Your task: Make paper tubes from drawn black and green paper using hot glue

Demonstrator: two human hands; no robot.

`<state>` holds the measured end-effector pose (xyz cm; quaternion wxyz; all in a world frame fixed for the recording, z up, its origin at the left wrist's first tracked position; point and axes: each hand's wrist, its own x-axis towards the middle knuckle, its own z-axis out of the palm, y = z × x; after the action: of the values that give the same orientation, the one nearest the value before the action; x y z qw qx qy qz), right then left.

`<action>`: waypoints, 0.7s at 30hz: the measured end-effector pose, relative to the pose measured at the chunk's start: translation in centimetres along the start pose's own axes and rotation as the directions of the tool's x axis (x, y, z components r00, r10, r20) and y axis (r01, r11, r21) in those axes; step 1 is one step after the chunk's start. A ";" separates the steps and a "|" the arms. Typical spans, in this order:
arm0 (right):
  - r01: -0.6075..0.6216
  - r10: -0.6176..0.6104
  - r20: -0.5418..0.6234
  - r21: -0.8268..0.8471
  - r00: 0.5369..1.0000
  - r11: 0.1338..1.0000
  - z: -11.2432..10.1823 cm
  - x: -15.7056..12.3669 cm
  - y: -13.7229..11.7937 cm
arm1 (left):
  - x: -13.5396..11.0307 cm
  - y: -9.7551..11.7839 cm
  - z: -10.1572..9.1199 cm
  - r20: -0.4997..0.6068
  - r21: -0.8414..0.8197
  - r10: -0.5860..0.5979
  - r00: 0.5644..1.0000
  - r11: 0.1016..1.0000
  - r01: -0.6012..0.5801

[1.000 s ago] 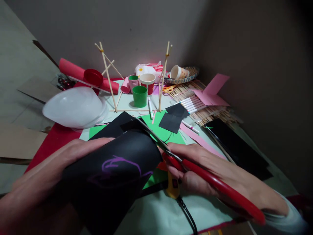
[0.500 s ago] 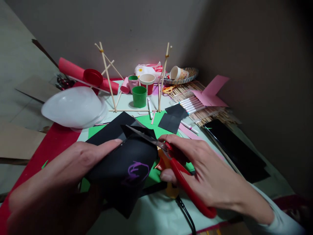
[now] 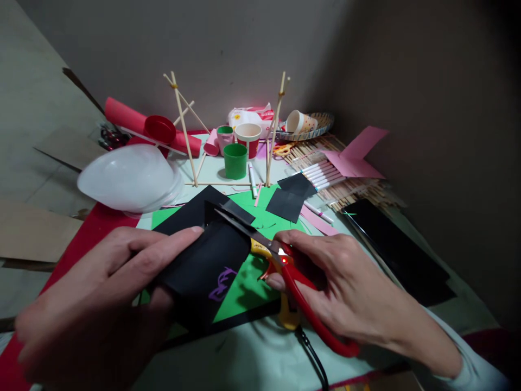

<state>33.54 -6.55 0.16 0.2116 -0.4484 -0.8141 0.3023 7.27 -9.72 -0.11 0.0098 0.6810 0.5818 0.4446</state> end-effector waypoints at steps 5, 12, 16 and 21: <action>-0.007 0.007 0.024 -0.003 1.000 1.000 0.0 -0.1 0.3 | -0.4 -0.9 0.7 -0.030 0.136 0.089 0.996 0.987 -0.084; -0.014 0.021 0.064 -0.098 0.998 0.995 0.3 0.0 0.6 | 0.9 -1.8 -0.1 0.078 0.118 0.300 0.951 0.944 -0.308; -0.018 0.023 0.085 -0.062 0.996 0.998 0.1 0.0 0.4 | 2.0 -2.6 -0.8 0.156 0.061 0.429 0.890 0.895 -0.442; -0.003 0.003 0.074 -0.008 0.997 1.000 -0.2 -0.1 0.2 | 2.9 -2.9 -1.3 0.216 0.018 0.474 0.854 0.872 -0.489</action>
<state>33.85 -6.46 0.19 0.1788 -0.4389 -0.8220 0.3158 3.97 -7.12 0.90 -0.0665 0.8468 0.4042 0.3392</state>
